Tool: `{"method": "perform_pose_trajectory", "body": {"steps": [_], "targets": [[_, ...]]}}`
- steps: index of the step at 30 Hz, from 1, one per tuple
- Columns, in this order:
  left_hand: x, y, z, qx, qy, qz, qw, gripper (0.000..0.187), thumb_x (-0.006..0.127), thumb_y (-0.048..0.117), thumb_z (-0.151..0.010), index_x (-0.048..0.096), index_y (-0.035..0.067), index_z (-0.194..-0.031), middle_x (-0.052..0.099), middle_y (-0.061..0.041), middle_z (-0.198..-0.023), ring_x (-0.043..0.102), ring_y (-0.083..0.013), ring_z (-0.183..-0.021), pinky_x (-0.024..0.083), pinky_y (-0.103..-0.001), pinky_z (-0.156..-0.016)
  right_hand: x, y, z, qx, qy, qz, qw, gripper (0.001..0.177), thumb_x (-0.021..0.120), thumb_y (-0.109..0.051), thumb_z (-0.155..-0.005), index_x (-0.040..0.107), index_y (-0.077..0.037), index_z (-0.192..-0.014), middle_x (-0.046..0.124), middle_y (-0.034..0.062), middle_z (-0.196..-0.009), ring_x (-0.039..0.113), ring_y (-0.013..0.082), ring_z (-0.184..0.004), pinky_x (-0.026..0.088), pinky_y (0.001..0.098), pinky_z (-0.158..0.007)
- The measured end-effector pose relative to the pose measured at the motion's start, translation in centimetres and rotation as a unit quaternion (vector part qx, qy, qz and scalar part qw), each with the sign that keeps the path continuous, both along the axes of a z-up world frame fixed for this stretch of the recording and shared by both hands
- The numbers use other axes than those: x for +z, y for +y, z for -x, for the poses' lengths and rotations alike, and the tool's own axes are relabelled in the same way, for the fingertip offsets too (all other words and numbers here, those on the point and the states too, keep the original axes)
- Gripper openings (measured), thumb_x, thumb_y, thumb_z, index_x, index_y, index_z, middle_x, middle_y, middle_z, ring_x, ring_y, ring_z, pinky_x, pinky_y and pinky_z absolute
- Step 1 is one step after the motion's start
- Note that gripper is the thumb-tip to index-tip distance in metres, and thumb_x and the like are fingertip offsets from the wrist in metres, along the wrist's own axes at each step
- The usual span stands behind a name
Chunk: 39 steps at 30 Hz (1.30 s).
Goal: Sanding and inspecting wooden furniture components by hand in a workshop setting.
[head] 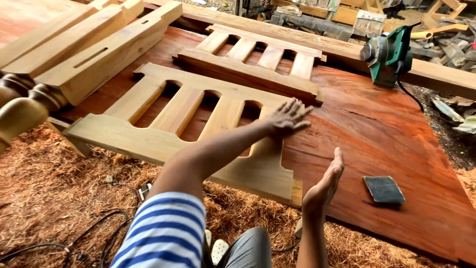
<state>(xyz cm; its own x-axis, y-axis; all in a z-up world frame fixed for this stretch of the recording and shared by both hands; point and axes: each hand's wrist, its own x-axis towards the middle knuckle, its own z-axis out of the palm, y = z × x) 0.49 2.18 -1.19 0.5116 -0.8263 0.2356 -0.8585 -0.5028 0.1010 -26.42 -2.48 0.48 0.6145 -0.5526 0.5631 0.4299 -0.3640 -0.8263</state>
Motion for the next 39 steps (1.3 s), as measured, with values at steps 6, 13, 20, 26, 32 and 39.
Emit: {"method": "perform_pose_trajectory", "body": {"steps": [6,13,20,26,32,39], "targets": [[-1.6,5.4,5.3,-0.144,-0.328,0.194,0.913,0.067,0.020,0.055,-0.111,-0.004,0.027,-0.166,-0.006,-0.014,-0.175,-0.006,-0.0403,-0.159,-0.003,-0.051,-0.130,-1.5,-1.4,-0.7,0.021,-0.081,-0.012,0.996,0.072,0.025,-0.050,-0.114,0.032,0.007,-0.157,0.031,0.0236,-0.168,0.023,0.0322,-0.161,0.014,0.0451,-0.134],[2.4,12.7,7.4,-0.226,0.196,0.274,0.914,0.071,0.014,0.059,-0.113,0.018,0.013,-0.168,0.003,-0.017,-0.179,0.004,-0.0362,-0.165,0.008,-0.050,-0.133,-0.9,-5.6,2.9,0.065,-0.152,-0.026,0.986,0.068,0.032,-0.048,-0.115,0.037,0.006,-0.155,0.034,0.0214,-0.168,0.028,0.0319,-0.161,0.016,0.0451,-0.136],[4.8,15.0,19.0,-0.023,0.030,0.022,0.999,0.088,0.033,0.073,-0.097,0.025,0.013,-0.161,0.021,-0.021,-0.167,0.010,-0.0442,-0.156,0.005,-0.057,-0.125,2.1,-3.5,6.5,0.052,-0.060,-0.119,0.990,0.062,0.044,-0.043,-0.107,0.042,0.000,-0.152,0.041,0.0183,-0.162,0.036,0.0305,-0.153,0.024,0.0430,-0.127],[2.3,14.2,19.9,0.031,-0.021,0.070,0.997,0.087,0.026,0.073,-0.100,0.027,0.014,-0.163,0.026,-0.026,-0.164,0.018,-0.0486,-0.152,0.006,-0.062,-0.123,1.8,-1.8,6.4,0.083,0.017,-0.010,0.996,0.055,0.055,-0.030,-0.104,0.049,0.001,-0.148,0.050,0.0194,-0.158,0.043,0.0301,-0.150,0.031,0.0436,-0.127],[4.0,15.5,22.0,0.022,-0.066,0.106,0.992,0.092,0.036,0.081,-0.095,0.050,0.008,-0.149,0.053,-0.022,-0.150,0.050,-0.0405,-0.135,0.034,-0.056,-0.119,1.5,-1.5,1.9,0.195,0.047,0.102,0.974,0.056,0.055,-0.024,-0.103,0.044,0.005,-0.149,0.046,0.0206,-0.158,0.035,0.0301,-0.154,0.023,0.0434,-0.125],[4.7,15.2,23.3,-0.006,-0.186,0.036,0.982,0.084,0.052,0.078,-0.084,0.063,0.011,-0.133,0.064,-0.013,-0.136,0.058,-0.0273,-0.124,0.044,-0.043,-0.112,-3.4,-4.3,0.3,0.196,0.027,0.021,0.980,0.060,0.043,-0.039,-0.110,0.040,0.004,-0.153,0.042,0.0205,-0.161,0.040,0.0342,-0.151,0.029,0.0454,-0.124]]}}
